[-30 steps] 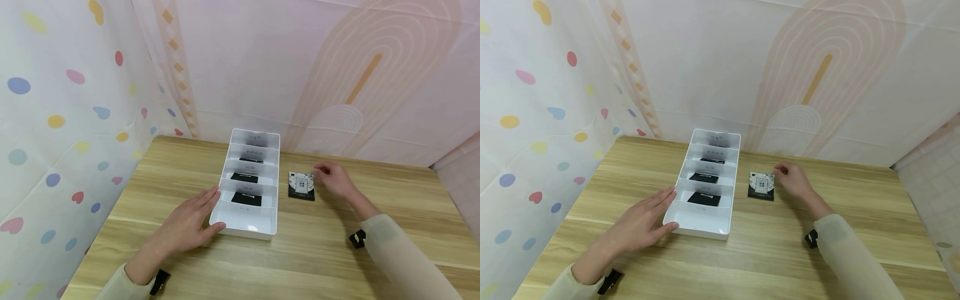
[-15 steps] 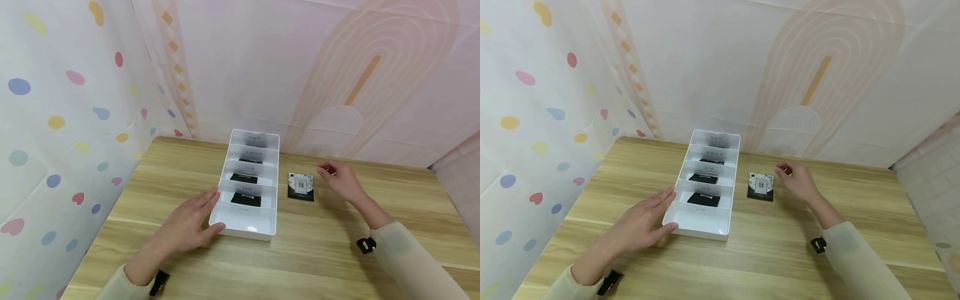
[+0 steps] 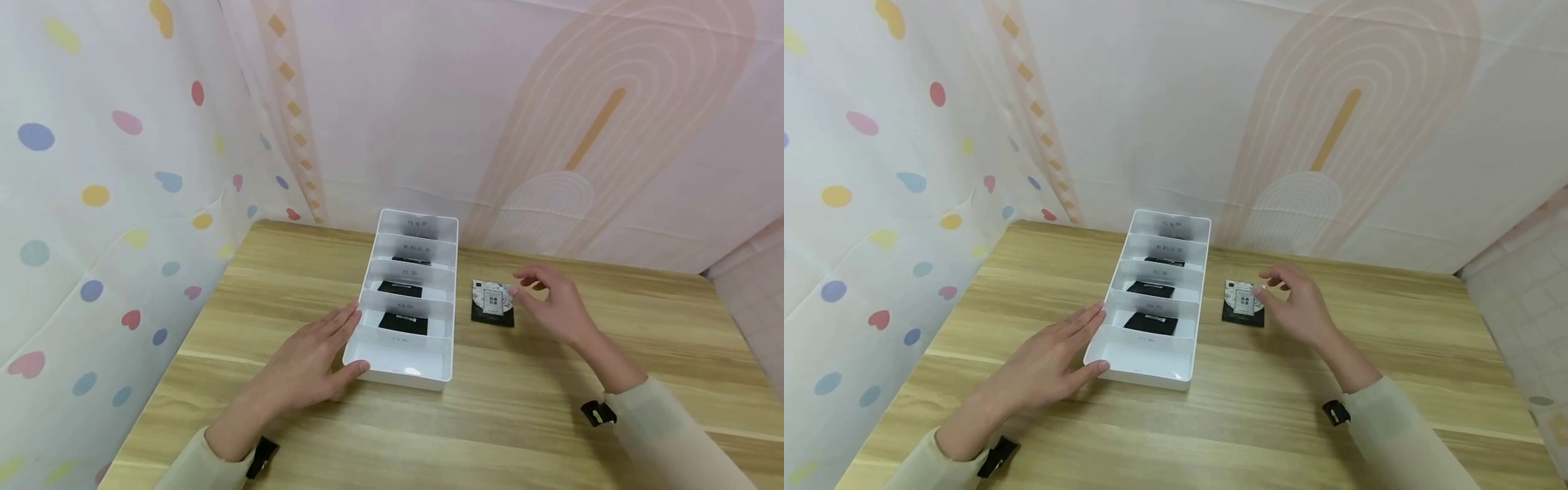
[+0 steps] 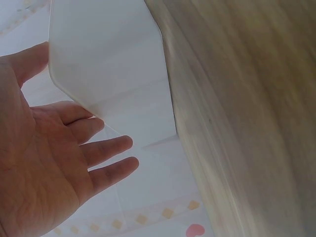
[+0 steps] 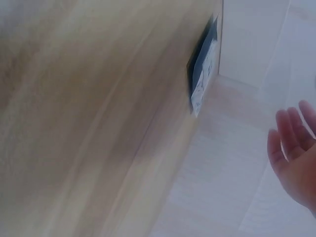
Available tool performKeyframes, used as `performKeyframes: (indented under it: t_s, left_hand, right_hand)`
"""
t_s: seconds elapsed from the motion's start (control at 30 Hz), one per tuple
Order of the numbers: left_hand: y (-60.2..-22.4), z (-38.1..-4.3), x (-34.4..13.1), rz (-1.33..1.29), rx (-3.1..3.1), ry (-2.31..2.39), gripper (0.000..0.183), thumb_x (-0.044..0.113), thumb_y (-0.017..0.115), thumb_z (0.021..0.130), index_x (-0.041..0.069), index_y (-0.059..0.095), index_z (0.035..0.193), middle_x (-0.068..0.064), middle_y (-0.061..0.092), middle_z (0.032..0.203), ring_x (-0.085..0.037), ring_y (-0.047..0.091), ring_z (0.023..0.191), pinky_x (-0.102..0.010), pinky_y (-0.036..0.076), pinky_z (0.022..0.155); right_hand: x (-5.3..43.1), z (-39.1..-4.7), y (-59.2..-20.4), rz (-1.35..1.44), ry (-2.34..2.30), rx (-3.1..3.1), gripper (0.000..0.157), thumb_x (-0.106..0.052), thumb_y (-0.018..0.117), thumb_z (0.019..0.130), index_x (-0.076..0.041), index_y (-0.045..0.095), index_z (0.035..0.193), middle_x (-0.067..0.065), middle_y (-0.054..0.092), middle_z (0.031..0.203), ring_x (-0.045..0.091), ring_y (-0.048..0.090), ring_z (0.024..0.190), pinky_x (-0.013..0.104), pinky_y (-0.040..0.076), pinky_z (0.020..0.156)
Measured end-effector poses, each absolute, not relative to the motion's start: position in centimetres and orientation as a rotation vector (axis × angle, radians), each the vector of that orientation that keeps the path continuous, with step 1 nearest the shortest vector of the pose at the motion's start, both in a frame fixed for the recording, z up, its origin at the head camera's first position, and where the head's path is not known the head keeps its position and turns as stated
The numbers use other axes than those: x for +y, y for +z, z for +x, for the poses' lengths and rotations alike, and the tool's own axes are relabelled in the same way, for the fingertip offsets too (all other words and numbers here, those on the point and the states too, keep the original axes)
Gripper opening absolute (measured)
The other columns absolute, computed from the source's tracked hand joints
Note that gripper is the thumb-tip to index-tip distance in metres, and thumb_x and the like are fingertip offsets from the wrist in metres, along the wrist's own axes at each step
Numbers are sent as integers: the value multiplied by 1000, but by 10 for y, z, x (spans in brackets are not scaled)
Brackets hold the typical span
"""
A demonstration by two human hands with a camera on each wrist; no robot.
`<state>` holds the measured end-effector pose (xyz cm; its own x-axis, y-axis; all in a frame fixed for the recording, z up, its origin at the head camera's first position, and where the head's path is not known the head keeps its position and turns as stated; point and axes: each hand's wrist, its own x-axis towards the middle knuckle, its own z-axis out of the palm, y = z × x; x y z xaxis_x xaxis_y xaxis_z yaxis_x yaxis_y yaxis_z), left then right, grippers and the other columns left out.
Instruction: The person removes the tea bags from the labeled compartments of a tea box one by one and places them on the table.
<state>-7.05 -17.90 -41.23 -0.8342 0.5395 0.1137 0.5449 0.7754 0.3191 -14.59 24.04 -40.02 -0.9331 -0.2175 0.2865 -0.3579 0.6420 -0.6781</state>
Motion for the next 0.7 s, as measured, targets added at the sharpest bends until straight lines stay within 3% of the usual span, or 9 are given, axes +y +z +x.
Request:
performKeyframes:
  t_s: [0.2, 0.37, 0.7]
  left_hand:
    - [-412, -72, -179, -904, -2946, -537, 84, 56, 62, 101, -1, 41, 158, -13, 32, 169, -41, 39, 150, -57, 40, 116]
    - [-412, -73, -179, -907, -2935, -531, 83, 55, 64, 100, -1, 43, 158, -13, 34, 168, -40, 42, 148, -57, 42, 115]
    - [-412, -72, -179, -909, -2932, -535, 83, 54, 65, 100, -2, 44, 157, -14, 35, 168, -40, 43, 148, -57, 42, 115]
  right_hand:
    - [236, -140, -400, 649, 1156, -2619, 35, -4, 77, 90, 5, 68, 123, 21, 65, 131, 37, 60, 119, 53, 51, 96]
    - [231, -133, -400, 785, 1122, -2601, 43, -10, 77, 88, 1, 67, 128, 22, 60, 141, 44, 50, 134, 69, 40, 106]
    - [210, -127, -395, 1019, 912, -2520, 54, -20, 79, 85, -2, 68, 135, 19, 63, 140, 43, 53, 127, 65, 40, 101]
